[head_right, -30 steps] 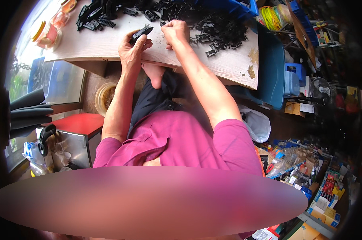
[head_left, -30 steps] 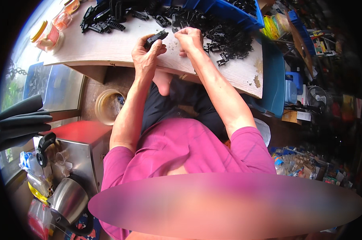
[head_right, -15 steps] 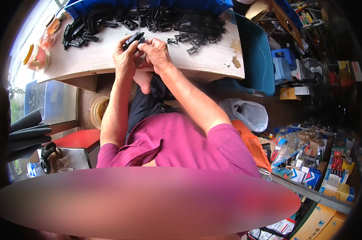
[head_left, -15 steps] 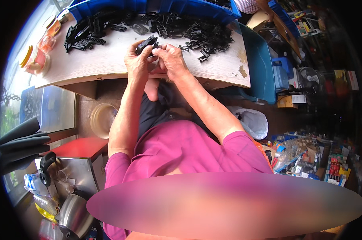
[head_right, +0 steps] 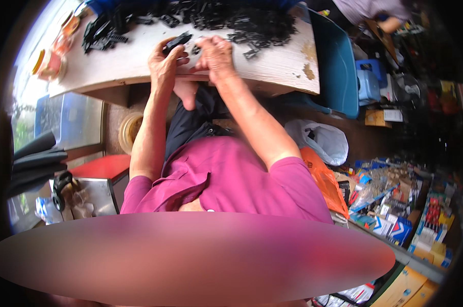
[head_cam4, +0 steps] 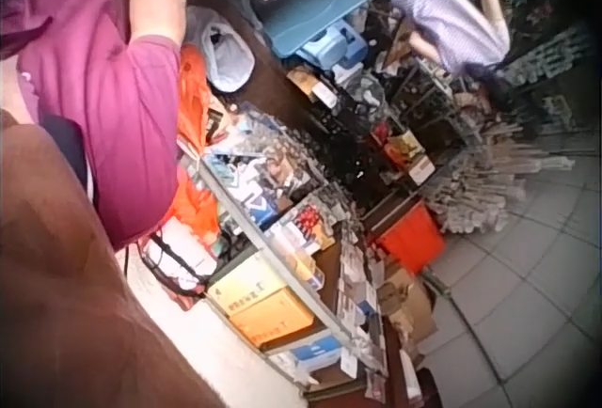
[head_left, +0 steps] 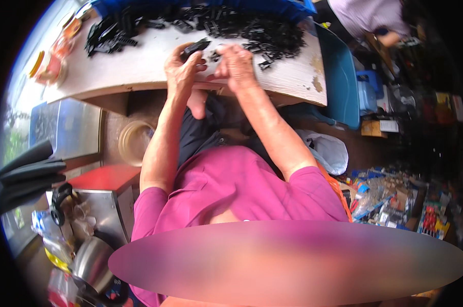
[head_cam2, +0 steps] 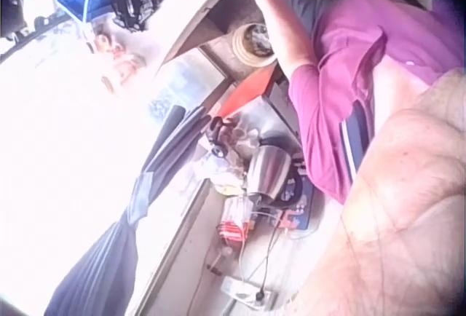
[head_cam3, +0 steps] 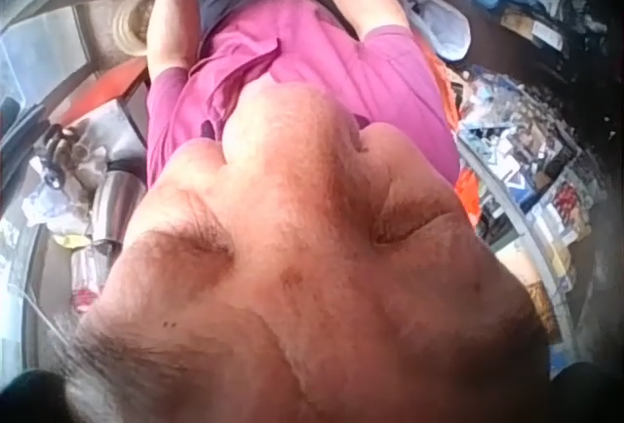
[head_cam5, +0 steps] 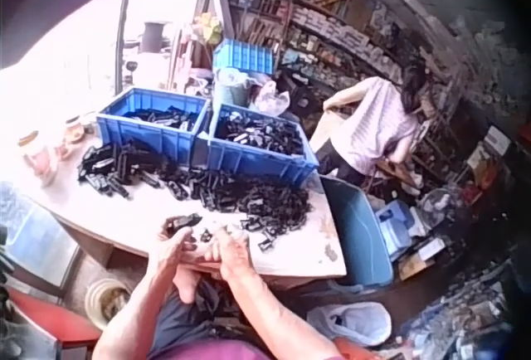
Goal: The person assembles plastic components by picking up small plastic pieces from the desk and attaching them onto plastic parts by hand.
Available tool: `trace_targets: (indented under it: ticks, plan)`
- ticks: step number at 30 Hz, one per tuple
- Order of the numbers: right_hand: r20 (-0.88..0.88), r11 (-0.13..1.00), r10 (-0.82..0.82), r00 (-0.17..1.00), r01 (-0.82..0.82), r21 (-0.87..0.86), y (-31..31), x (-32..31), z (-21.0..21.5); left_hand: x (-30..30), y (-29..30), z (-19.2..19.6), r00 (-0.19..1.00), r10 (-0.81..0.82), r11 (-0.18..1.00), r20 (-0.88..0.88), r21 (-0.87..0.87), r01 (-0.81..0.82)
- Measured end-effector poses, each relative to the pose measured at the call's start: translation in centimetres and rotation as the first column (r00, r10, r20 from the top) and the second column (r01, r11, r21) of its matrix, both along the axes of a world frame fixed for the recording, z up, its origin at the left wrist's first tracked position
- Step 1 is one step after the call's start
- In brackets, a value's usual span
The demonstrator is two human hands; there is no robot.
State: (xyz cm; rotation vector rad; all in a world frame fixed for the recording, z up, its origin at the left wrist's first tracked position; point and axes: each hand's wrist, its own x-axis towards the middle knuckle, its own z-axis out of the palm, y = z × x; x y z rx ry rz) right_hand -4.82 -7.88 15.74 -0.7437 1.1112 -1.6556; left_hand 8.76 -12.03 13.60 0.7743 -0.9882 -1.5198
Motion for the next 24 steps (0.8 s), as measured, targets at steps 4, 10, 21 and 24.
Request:
trace_targets:
  ticks: [4,10,21,24]
  plan:
    - [0.079,0.998,0.048,0.996,-0.045,-0.041,0.8,-1.0,2.3,0.0,0.1,0.3,0.990,-0.096,0.994,0.103,-0.038,0.101]
    - [-0.006,0.997,0.072,0.997,-0.072,-0.012,0.3,-0.9,1.7,0.1,0.2,0.1,0.949,-0.167,0.978,0.269,-0.076,0.193]
    - [-0.004,0.996,0.086,0.996,-0.086,-0.019,0.4,-1.1,0.3,0.4,-0.3,0.8,0.885,-0.211,0.957,0.415,-0.096,0.273]
    - [-0.012,0.995,0.091,0.996,-0.091,-0.029,0.3,-1.1,0.2,0.5,-0.5,0.8,0.850,-0.236,0.953,0.472,-0.059,0.297]
